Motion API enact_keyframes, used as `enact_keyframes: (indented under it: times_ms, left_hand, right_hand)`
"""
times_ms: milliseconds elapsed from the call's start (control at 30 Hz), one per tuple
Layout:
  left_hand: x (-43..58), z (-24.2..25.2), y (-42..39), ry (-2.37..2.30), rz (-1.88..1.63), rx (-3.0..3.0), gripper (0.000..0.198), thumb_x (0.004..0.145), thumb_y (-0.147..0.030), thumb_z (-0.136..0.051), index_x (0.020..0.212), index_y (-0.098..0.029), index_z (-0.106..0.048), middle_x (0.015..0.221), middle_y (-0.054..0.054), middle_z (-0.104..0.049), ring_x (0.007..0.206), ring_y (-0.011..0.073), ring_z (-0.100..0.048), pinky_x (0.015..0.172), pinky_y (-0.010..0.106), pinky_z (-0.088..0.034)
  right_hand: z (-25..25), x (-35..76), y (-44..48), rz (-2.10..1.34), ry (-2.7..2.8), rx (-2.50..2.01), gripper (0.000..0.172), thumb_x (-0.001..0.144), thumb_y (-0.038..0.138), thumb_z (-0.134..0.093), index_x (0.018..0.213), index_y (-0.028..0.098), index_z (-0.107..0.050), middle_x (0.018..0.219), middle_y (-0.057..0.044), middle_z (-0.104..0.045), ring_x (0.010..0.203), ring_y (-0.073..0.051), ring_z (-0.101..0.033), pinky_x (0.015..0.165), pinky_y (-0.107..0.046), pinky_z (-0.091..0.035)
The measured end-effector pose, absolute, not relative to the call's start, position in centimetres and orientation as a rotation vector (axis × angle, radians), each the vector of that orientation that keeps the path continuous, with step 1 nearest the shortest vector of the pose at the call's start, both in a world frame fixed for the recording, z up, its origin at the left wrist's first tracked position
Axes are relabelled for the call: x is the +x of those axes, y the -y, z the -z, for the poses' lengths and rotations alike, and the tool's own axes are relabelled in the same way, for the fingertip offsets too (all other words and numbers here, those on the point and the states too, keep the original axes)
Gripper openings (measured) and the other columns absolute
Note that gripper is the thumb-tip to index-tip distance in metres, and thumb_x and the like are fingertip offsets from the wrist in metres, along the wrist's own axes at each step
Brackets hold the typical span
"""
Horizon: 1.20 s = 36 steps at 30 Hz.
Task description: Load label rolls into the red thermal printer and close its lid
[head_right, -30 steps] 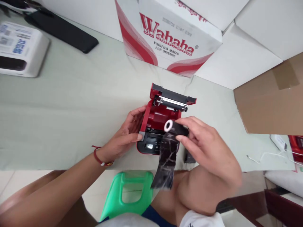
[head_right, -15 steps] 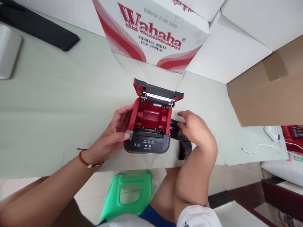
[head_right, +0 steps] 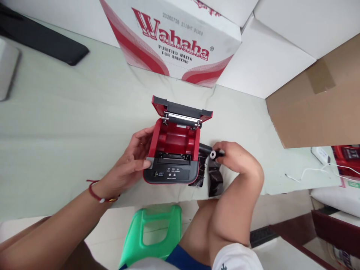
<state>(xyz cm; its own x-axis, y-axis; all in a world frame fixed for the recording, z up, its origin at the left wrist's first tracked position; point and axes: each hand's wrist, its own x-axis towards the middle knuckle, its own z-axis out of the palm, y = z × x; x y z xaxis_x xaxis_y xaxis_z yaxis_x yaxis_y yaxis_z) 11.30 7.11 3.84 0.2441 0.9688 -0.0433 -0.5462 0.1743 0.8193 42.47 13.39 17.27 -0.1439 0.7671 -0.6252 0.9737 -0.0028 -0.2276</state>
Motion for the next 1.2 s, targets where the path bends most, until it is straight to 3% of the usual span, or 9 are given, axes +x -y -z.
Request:
enact_keyframes:
  times_ms: [100,233,333,500,667,1067,1200]
  left_hand:
    - [11.3,-4.0,-7.1,-0.673,-1.198,0.782,0.080,0.082,-0.040,-0.096,0.156,-0.042,-0.065,0.180,0.000,-0.053,0.171,0.0366,-0.043,0.142,0.056,-0.044]
    - [11.4,-4.2,-7.0,-0.689,-1.191,0.773,0.079,0.083,-0.038,-0.094,0.157,-0.041,-0.064,0.179,0.000,-0.054,0.171,0.0370,-0.043,0.143,0.057,-0.041]
    - [11.5,-4.2,-6.9,-0.677,-1.207,0.764,0.079,0.083,-0.037,-0.094,0.156,-0.042,-0.065,0.179,0.000,-0.054,0.172,0.0373,-0.042,0.144,0.057,-0.039]
    - [11.8,-4.2,-6.7,-0.701,-1.229,0.752,0.076,0.083,-0.034,-0.093,0.154,-0.040,-0.066,0.176,0.000,-0.057,0.171,0.0375,-0.044,0.145,0.059,-0.037]
    - [12.2,-4.5,-6.8,-0.691,-1.239,0.719,0.075,0.082,-0.030,-0.090,0.151,-0.040,-0.065,0.177,-0.001,-0.057,0.171,0.0366,-0.044,0.143,0.058,-0.039]
    - [12.6,-4.3,-7.1,-0.671,-1.253,0.703,0.075,0.078,-0.025,-0.086,0.147,-0.039,-0.062,0.174,0.000,-0.057,0.169,0.0361,-0.044,0.143,0.057,-0.036]
    - [12.5,-4.5,-7.1,-0.663,-1.251,0.695,0.075,0.077,-0.024,-0.088,0.146,-0.037,-0.063,0.173,0.001,-0.058,0.168,0.0373,-0.045,0.142,0.058,-0.036]
  right_hand:
    - [-20.3,43.0,-11.4,1.164,-2.170,1.568,0.030,0.101,0.020,-0.068,0.126,0.027,-0.083,0.119,-0.002,-0.086,0.085,-0.018,-0.073,0.081,-0.032,-0.059]
    - [-23.4,42.6,-9.3,1.344,-2.551,1.210,0.025,0.110,0.027,-0.069,0.130,0.030,-0.084,0.120,-0.006,-0.086,0.104,-0.022,-0.080,0.091,-0.035,-0.064]
    - [-23.7,40.6,-8.9,1.215,-2.824,1.218,0.032,0.111,0.026,-0.071,0.140,0.032,-0.081,0.122,-0.007,-0.087,0.108,-0.024,-0.080,0.092,-0.038,-0.065]
    - [-20.8,35.2,-9.2,0.837,-2.825,1.650,0.037,0.113,0.024,-0.064,0.147,0.027,-0.079,0.135,-0.009,-0.085,0.117,-0.026,-0.082,0.101,-0.039,-0.067]
    - [-17.9,31.6,-10.1,0.484,-2.606,1.806,0.049,0.112,0.019,-0.054,0.158,0.018,-0.074,0.144,-0.014,-0.082,0.127,-0.036,-0.080,0.113,-0.056,-0.065]
    - [-16.7,29.8,-11.7,0.453,-2.434,1.767,0.049,0.108,0.015,-0.054,0.152,0.024,-0.076,0.144,-0.013,-0.083,0.122,-0.036,-0.081,0.106,-0.052,-0.064]
    - [-17.4,30.7,-11.3,0.617,-2.589,1.708,0.040,0.109,0.018,-0.058,0.141,0.023,-0.081,0.150,-0.011,-0.082,0.131,-0.033,-0.080,0.113,-0.050,-0.064]
